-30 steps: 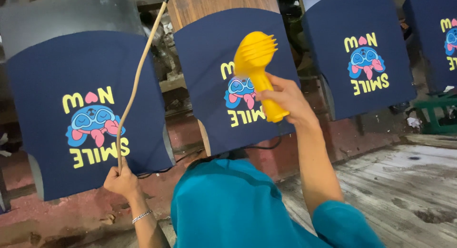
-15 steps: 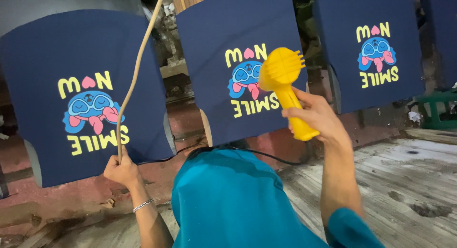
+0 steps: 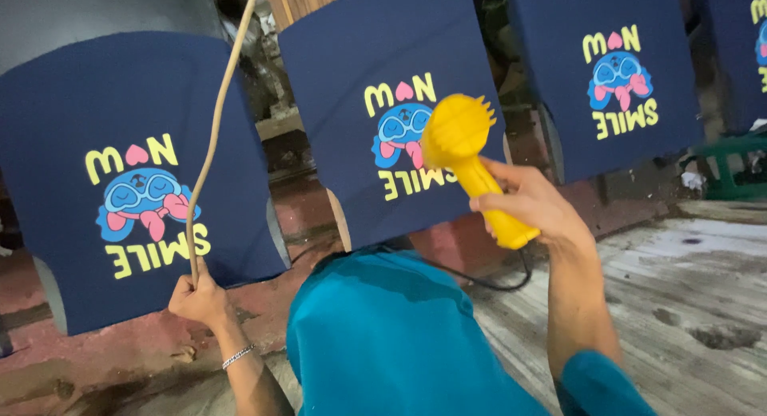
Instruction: Using a handheld heat gun to dry the ink on screen-printed t-shirts on a production line.
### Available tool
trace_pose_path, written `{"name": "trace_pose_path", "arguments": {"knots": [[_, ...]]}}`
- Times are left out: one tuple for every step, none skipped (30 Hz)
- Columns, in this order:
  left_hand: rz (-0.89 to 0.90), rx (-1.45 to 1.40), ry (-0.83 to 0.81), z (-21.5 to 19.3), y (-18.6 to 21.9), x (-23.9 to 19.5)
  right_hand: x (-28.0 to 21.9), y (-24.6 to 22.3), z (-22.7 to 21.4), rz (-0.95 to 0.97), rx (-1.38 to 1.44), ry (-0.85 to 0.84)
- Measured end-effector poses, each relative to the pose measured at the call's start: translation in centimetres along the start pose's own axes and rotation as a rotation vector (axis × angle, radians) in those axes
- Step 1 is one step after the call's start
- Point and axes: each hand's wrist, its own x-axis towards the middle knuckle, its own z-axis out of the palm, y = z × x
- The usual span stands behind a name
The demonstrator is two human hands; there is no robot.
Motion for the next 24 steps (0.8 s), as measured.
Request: {"name": "trace_pose_path", "arguments": {"knots": [[0.000,-0.006,0.002,0.1,0.4,0.0,0.4,0.3,0.2,-0.005,-0.002,0.003],[0.002,-0.027,0.027,0.1,0.7,0.0,0.8,0.6,0.4,-0.005,0.047,-0.015],[0.002,-0.047,0.047,0.2,1.0,-0.2,1.1,1.1,0.5,-0.003,0.099,-0.030],[0.002,-0.051,0.045,0.6,1.1,-0.2,1.5,0.6,0.7,-0.005,0.098,-0.025],[-0.006,-0.043,0.032,0.5,1.2,-0.2,1.9,0.4,1.1,-0.050,0.119,0.002],[-0.013,-0.035,0.018,0.5,1.3,-0.2,2.2,0.1,1.5,-0.095,0.140,0.029],[-0.007,-0.039,0.016,0.1,3.0,-0.3,1.8,-0.4,1.1,-0.099,0.146,0.033],[-0.037,0.041,-0.050,-0.2,4.8,-0.3,1.3,-0.9,0.8,0.025,0.016,0.077],[-0.068,0.119,-0.117,-0.4,6.6,-0.6,0.9,-1.4,0.2,0.150,-0.116,0.121],[-0.063,0.114,-0.120,-0.2,6.5,-0.4,0.7,-1.6,-0.3,0.147,-0.113,0.127],[-0.045,0.097,-0.112,-0.1,6.2,-0.5,0.2,-1.5,-0.8,0.199,-0.105,0.106],[-0.027,0.079,-0.105,-0.1,5.9,-0.7,-0.3,-1.4,-1.3,0.250,-0.097,0.085],[-0.027,0.078,-0.112,0.0,5.6,-0.6,0.3,-1.2,-1.1,0.254,-0.094,0.090],[-0.043,0.084,-0.096,0.0,5.4,-0.6,0.9,-1.0,-0.9,0.221,-0.080,0.075],[-0.057,0.091,-0.076,-0.1,5.1,-0.5,1.6,-0.9,-0.6,0.187,-0.066,0.054],[-0.055,0.093,-0.078,-0.1,5.8,-0.7,1.8,-1.0,-0.4,0.188,-0.063,0.055],[-0.058,0.108,-0.095,-0.1,6.5,-0.8,2.1,-1.2,-0.2,0.148,-0.055,0.067],[-0.060,0.123,-0.111,-0.1,7.2,-0.8,2.5,-1.3,0.2,0.108,-0.046,0.080],[-0.058,0.126,-0.112,-0.2,6.8,-0.7,2.1,-1.4,-0.2,0.110,-0.043,0.079],[-0.058,0.114,-0.119,-0.3,6.5,-0.6,1.6,-1.4,-0.6,0.138,-0.028,0.096],[-0.061,0.099,-0.122,-0.2,6.1,-0.7,1.3,-1.6,-1.0,0.165,-0.017,0.113],[-0.062,0.098,-0.120,-0.2,5.9,-0.7,1.0,-1.4,-1.4,0.164,-0.019,0.112],[-0.046,0.100,-0.121,-0.2,5.7,-0.6,0.8,-1.2,-1.7,0.213,-0.020,0.117],[-0.030,0.101,-0.122,-0.2,5.5,-0.6,0.7,-1.1,-2.0,0.263,-0.021,0.123]]}}
